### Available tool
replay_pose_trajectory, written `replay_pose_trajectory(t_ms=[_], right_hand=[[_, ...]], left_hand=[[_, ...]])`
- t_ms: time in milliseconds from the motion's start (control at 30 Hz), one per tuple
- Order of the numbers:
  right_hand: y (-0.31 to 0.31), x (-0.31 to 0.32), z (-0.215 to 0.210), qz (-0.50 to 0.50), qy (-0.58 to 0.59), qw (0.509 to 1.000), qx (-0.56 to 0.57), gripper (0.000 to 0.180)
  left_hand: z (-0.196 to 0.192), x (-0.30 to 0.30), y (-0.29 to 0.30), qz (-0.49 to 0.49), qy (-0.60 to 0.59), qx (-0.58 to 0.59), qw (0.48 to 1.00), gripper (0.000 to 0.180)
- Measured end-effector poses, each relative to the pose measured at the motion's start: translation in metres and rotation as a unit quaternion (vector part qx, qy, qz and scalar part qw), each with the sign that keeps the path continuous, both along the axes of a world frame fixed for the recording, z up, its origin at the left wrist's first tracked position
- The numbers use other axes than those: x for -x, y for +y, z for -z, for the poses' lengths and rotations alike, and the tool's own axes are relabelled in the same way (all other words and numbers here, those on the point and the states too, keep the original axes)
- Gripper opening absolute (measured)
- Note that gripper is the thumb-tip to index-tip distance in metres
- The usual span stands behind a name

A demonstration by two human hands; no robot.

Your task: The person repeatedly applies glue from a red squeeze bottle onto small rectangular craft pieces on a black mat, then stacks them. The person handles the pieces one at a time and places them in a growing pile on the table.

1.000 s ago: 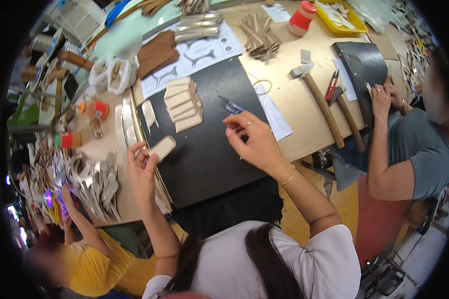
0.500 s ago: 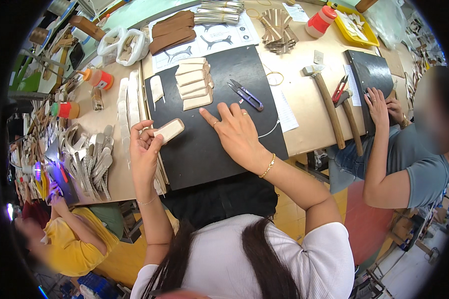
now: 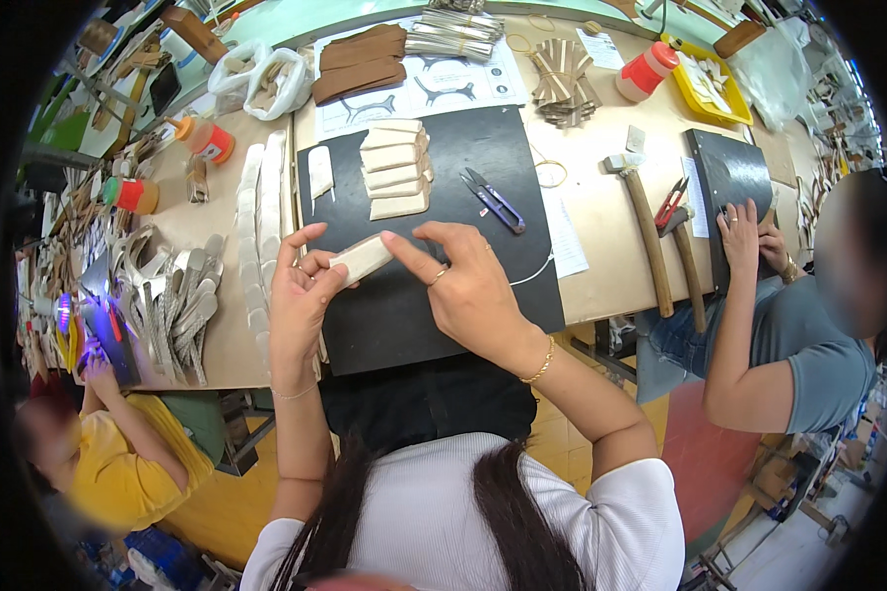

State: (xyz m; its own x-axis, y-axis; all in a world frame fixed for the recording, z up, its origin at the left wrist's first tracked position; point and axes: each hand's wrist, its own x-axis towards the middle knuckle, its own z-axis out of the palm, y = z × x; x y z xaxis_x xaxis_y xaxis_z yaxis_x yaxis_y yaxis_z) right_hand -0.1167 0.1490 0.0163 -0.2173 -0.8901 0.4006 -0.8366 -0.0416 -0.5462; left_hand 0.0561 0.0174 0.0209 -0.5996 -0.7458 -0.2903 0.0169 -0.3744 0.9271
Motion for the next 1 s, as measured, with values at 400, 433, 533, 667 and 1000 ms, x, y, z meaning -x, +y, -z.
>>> replay_pose_trajectory(t_ms=[400,433,533,667,1000], right_hand=[[-0.003,0.0,-0.004,-0.029,0.238,0.971,0.0,0.053],[-0.001,0.003,-0.008,-0.025,0.238,0.971,0.011,0.05],[0.008,0.008,-0.028,0.017,0.131,0.989,0.06,0.048],[0.016,0.011,-0.044,0.079,-0.001,0.991,0.107,0.054],[0.034,0.016,-0.026,0.13,-0.096,0.985,0.057,0.046]], left_hand=[[0.0,0.001,0.004,-0.022,0.05,-0.047,0.997,0.069],[0.001,0.0,0.004,-0.028,0.063,-0.038,0.997,0.068],[0.0,-0.004,0.0,-0.041,0.039,-0.034,0.998,0.068],[0.004,0.004,-0.004,-0.007,0.009,0.004,1.0,0.068],[0.018,0.071,-0.03,0.033,-0.141,0.23,0.962,0.067]])
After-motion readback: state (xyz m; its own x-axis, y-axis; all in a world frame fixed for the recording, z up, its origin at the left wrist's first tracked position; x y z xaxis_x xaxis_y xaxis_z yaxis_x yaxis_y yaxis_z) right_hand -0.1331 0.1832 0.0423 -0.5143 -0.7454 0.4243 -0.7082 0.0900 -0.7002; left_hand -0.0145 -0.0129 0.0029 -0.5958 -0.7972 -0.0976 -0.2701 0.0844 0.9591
